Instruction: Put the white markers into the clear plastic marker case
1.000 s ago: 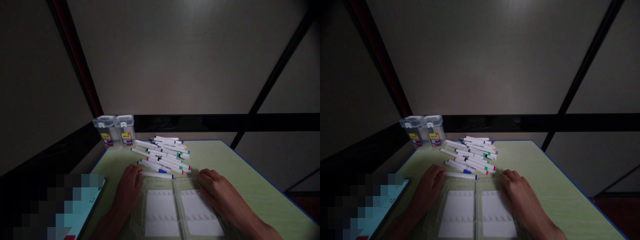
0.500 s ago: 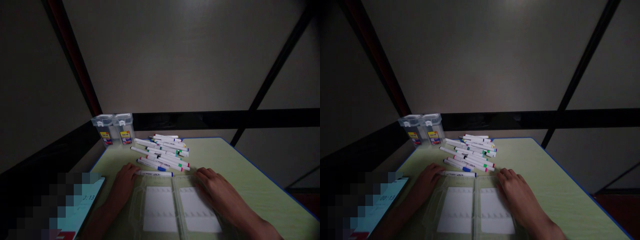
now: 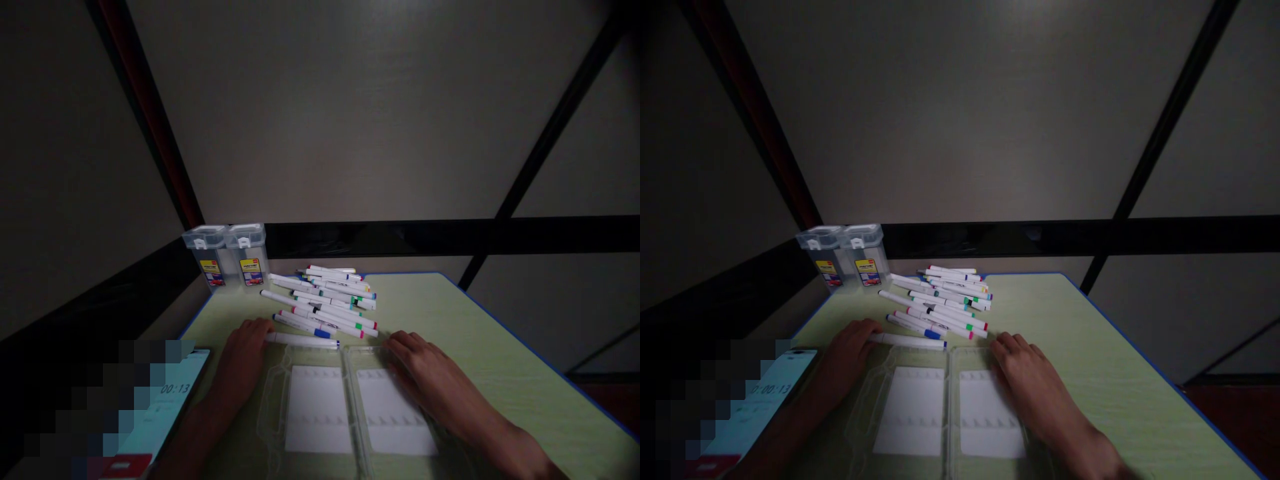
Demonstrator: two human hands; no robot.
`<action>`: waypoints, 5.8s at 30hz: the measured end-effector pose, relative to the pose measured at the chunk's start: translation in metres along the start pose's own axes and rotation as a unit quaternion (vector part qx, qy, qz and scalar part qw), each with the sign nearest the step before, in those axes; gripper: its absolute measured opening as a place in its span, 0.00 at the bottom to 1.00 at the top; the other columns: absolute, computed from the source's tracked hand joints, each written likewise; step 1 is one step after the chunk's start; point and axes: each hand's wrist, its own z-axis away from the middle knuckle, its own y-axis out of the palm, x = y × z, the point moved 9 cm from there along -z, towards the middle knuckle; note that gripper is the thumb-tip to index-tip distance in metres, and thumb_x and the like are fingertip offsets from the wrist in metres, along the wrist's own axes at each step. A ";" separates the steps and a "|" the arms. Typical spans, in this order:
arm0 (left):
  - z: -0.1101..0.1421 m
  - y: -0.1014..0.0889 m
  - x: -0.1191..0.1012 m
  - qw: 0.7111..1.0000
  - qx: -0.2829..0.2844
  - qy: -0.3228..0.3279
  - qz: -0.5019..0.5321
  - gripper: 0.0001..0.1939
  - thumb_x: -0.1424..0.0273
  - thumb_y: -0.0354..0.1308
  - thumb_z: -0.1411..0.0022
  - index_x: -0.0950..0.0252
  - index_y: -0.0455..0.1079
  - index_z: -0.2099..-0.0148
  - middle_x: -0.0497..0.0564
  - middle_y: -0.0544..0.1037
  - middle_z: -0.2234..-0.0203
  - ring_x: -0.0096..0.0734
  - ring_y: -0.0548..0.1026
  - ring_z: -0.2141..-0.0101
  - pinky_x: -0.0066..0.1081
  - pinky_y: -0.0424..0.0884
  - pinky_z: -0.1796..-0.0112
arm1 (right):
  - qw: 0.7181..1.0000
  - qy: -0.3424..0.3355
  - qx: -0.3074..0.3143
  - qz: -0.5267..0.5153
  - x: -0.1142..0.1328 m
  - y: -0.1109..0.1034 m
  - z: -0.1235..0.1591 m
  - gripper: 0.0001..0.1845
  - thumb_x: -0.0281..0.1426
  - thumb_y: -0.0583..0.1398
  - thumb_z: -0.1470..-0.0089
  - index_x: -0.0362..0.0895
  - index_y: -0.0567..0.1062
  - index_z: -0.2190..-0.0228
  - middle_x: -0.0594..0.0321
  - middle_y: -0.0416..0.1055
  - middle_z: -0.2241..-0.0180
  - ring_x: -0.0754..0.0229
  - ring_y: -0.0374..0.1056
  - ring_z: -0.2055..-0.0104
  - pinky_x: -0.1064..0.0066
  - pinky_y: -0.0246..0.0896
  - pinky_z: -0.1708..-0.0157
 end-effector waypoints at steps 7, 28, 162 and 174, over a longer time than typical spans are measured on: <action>0.001 -0.023 -0.007 0.997 -0.058 0.033 0.041 0.12 0.77 0.43 0.46 0.66 0.67 0.64 0.54 0.73 0.65 0.39 0.68 0.62 0.38 0.63 0.60 | 1.000 0.011 0.027 -0.003 0.001 -0.001 -0.002 0.10 0.26 0.49 0.47 0.43 0.70 0.68 0.55 0.67 0.66 0.56 0.64 0.65 0.63 0.60 0.65; 0.014 -0.019 -0.050 0.934 -0.044 0.010 0.356 0.09 0.70 0.54 0.50 0.66 0.72 0.66 0.50 0.77 0.70 0.31 0.73 0.69 0.29 0.68 0.66 | 0.863 0.133 -0.111 -0.475 -0.011 -0.033 -0.004 0.24 0.41 0.54 0.48 0.45 0.65 0.51 0.56 0.71 0.61 0.59 0.69 0.66 0.65 0.66 0.66; 0.029 0.035 -0.070 0.941 0.083 0.041 0.324 0.21 0.68 0.44 0.41 0.67 0.53 0.45 0.52 0.68 0.63 0.29 0.66 0.69 0.32 0.63 0.62 | 0.957 -0.090 0.119 -0.250 0.049 -0.031 0.018 0.15 0.38 0.53 0.46 0.46 0.68 0.58 0.62 0.68 0.70 0.60 0.65 0.64 0.68 0.60 0.63; 0.025 0.029 -0.076 0.961 0.079 0.079 0.252 0.11 0.77 0.47 0.46 0.68 0.63 0.59 0.51 0.69 0.68 0.28 0.66 0.71 0.30 0.64 0.65 | 0.996 0.089 0.000 0.020 -0.106 -0.024 0.012 0.15 0.30 0.50 0.51 0.37 0.70 0.63 0.57 0.65 0.74 0.61 0.63 0.77 0.70 0.57 0.74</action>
